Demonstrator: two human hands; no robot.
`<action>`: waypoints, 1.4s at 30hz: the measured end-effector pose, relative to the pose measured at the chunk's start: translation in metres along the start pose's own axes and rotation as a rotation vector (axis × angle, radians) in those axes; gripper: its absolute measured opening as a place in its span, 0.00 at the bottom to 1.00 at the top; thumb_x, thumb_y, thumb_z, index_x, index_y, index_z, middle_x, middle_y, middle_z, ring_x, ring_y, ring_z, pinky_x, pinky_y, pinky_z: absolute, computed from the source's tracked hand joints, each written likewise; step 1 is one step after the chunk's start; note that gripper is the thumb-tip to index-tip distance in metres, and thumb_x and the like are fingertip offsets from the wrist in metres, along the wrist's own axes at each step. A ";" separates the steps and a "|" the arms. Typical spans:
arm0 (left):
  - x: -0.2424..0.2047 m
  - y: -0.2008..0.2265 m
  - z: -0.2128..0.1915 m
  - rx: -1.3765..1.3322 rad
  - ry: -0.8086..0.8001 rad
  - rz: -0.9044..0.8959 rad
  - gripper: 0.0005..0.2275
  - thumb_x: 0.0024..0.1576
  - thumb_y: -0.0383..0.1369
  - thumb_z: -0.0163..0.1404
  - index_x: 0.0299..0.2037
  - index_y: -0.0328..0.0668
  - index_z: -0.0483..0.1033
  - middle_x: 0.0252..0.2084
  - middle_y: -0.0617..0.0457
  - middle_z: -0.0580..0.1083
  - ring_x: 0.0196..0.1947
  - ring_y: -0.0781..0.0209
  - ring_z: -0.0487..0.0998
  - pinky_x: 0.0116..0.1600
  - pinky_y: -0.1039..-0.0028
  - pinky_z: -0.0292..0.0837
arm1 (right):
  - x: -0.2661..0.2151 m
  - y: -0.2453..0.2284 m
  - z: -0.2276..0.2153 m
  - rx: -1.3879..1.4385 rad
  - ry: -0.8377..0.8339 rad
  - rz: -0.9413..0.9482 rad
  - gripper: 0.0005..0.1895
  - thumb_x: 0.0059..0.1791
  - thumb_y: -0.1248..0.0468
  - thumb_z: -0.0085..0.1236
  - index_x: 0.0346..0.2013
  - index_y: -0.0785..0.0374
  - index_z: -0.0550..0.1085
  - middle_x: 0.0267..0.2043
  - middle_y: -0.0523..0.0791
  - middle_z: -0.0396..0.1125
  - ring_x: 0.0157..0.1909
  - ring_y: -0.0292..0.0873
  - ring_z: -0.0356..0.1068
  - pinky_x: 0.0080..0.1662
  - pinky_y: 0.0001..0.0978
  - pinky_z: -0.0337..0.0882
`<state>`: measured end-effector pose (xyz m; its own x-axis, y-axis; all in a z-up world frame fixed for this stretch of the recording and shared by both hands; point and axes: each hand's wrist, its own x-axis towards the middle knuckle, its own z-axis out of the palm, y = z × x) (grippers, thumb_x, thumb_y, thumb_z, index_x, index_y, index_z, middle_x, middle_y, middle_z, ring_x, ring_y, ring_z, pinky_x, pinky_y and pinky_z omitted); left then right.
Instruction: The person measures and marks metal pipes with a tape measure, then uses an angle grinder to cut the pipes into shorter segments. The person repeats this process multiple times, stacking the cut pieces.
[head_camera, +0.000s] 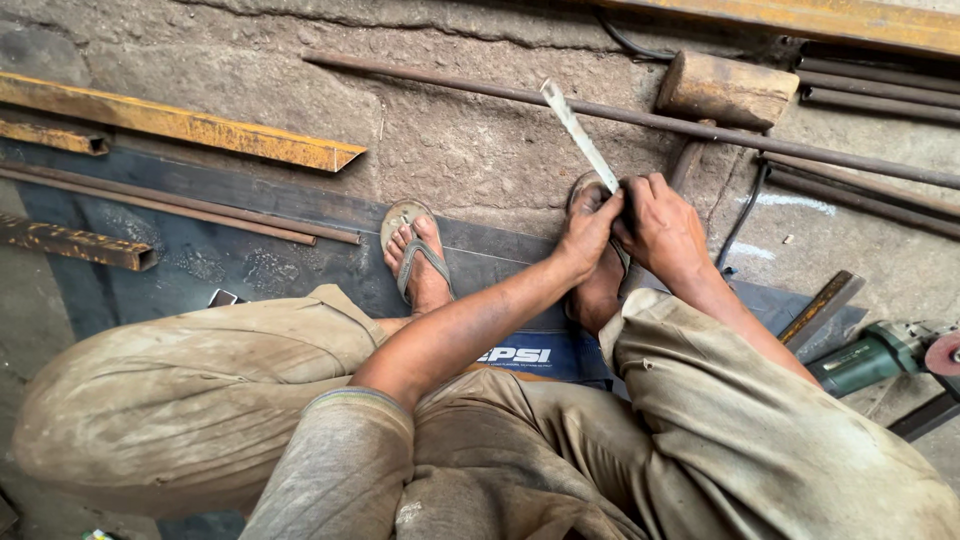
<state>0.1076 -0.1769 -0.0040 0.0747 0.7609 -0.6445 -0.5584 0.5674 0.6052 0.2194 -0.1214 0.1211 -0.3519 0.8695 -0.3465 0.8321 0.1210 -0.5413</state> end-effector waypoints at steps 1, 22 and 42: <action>0.003 0.006 0.002 -0.035 0.009 0.004 0.09 0.65 0.34 0.53 0.48 0.35 0.75 0.42 0.55 0.75 0.44 0.66 0.73 0.50 0.74 0.70 | 0.001 0.007 0.001 -0.007 -0.015 -0.015 0.27 0.45 0.62 0.67 0.55 0.64 0.68 0.50 0.56 0.66 0.50 0.62 0.70 0.48 0.51 0.73; 0.130 0.228 -0.198 -0.273 0.660 0.227 0.07 0.59 0.34 0.54 0.36 0.37 0.77 0.29 0.50 0.75 0.25 0.62 0.74 0.27 0.73 0.73 | 0.011 0.089 -0.046 -0.479 -0.024 -0.170 0.22 0.49 0.55 0.63 0.58 0.50 0.75 0.58 0.43 0.71 0.57 0.45 0.71 0.56 0.37 0.75; 0.169 0.200 -0.282 -0.163 0.729 0.180 0.09 0.56 0.32 0.59 0.42 0.36 0.79 0.31 0.53 0.76 0.26 0.60 0.76 0.30 0.68 0.73 | 0.027 0.070 -0.055 -0.400 -0.040 -0.209 0.28 0.45 0.58 0.66 0.60 0.54 0.74 0.56 0.45 0.70 0.55 0.49 0.70 0.55 0.41 0.74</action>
<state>-0.2240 -0.0236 -0.1236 -0.5608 0.4050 -0.7221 -0.6292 0.3584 0.6897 0.2920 -0.0632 0.1161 -0.5396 0.7887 -0.2947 0.8390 0.4744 -0.2667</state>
